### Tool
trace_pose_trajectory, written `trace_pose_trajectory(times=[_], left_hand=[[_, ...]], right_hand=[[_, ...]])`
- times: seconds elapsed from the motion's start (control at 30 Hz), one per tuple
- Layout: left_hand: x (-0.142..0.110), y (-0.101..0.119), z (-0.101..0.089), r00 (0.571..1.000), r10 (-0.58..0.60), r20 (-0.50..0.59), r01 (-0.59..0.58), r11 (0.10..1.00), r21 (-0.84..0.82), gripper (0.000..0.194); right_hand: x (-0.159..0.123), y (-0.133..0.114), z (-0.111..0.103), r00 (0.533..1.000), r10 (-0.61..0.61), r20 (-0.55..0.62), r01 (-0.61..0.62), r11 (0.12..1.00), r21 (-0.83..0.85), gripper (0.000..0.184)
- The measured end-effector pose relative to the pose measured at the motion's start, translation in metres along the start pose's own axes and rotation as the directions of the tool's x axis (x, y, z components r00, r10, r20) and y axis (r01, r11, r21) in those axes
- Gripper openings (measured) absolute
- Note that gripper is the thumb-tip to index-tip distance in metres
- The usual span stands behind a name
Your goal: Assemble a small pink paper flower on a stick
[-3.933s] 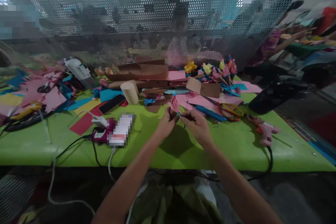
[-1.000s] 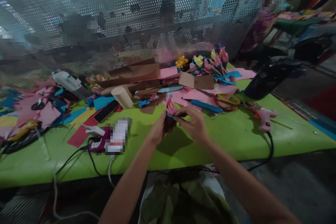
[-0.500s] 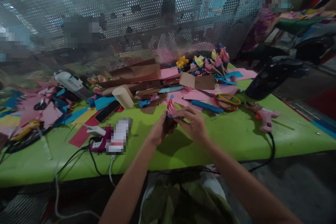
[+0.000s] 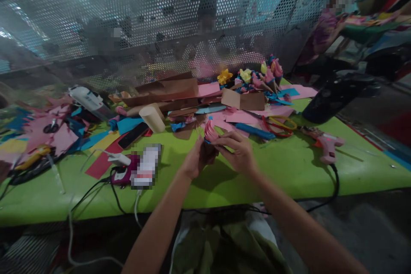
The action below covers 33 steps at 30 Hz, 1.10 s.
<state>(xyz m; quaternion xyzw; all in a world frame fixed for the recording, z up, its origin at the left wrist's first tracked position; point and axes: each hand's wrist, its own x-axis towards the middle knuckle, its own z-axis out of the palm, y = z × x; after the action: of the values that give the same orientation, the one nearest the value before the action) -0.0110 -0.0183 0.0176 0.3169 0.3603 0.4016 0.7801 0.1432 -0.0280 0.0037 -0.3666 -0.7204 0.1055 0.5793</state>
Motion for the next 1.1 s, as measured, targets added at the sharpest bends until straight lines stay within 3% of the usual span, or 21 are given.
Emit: trace_pose_trajectory(times=[0.2, 0.37, 0.7, 0.9, 1.1], left_hand=[[-0.0056, -0.0002, 0.0015, 0.998, 0.06, 0.031, -0.06, 0.998, 0.009, 0.04], [-0.0056, -0.0011, 0.0004, 0.997, 0.082, 0.013, -0.082, 0.996, 0.017, 0.044], [-0.0034, -0.0011, -0.0009, 0.992, 0.113, 0.052, -0.116, 0.992, 0.054, 0.044], [-0.0032, 0.0011, -0.0017, 0.997, 0.046, 0.063, -0.05, 0.997, 0.06, 0.041], [-0.0052, -0.0008, -0.0035, 0.993, 0.098, 0.059, -0.101, 0.994, 0.045, 0.049]], right_hand=[[0.0015, -0.0032, -0.0017, 0.996, 0.089, -0.012, -0.087, 0.991, 0.099, 0.017], [0.0045, -0.0078, -0.0045, 0.992, 0.123, -0.025, -0.117, 0.978, 0.17, 0.016], [0.0056, -0.0083, -0.0052, 0.99, 0.134, -0.036, -0.128, 0.983, 0.135, 0.008], [0.0064, -0.0084, -0.006, 0.989, 0.15, -0.011, -0.148, 0.981, 0.124, 0.006], [0.0057, -0.007, -0.0057, 0.989, 0.147, -0.021, -0.143, 0.981, 0.134, 0.005]])
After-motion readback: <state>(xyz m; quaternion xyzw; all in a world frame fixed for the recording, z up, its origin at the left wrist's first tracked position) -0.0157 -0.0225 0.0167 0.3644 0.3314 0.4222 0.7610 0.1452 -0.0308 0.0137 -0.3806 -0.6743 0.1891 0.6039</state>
